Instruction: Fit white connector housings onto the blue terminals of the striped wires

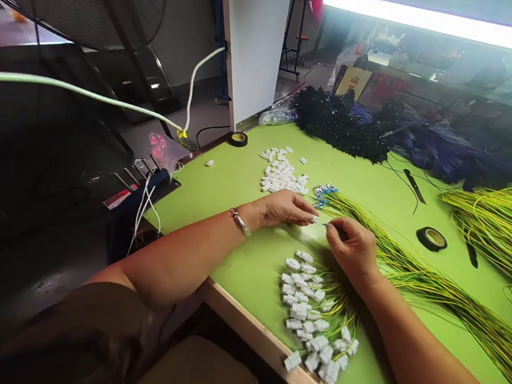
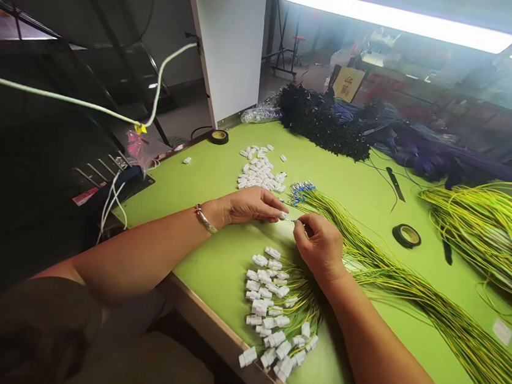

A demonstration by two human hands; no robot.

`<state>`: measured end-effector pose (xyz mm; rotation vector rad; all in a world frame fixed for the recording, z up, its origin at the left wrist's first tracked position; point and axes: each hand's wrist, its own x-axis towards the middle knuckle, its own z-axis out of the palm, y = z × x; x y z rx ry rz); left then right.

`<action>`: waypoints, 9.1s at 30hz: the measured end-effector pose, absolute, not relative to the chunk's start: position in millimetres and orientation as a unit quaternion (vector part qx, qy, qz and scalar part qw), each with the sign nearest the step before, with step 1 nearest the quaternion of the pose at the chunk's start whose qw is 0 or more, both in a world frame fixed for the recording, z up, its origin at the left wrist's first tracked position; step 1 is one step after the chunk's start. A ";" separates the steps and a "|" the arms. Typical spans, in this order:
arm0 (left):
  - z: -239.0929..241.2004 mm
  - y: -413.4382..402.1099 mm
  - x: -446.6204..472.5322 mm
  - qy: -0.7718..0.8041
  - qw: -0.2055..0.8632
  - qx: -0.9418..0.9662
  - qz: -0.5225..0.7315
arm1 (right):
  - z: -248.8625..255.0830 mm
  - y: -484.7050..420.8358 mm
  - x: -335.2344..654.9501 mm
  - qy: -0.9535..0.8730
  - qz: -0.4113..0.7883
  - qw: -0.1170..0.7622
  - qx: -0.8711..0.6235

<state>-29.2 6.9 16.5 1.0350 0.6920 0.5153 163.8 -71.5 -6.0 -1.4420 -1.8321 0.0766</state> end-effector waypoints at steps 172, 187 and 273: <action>12.2 5.0 -23.3 0.304 0.807 0.444 0.245 | -0.6 -66.5 170.2 -0.516 0.522 0.449 -0.510; -1.8 -2.4 -13.0 0.348 0.756 0.483 0.271 | -4.9 -66.3 164.6 -0.653 0.332 0.379 -0.565; 0.3 6.0 -14.4 0.345 0.782 0.412 0.316 | -7.9 -60.2 179.9 -0.722 0.168 0.340 -0.579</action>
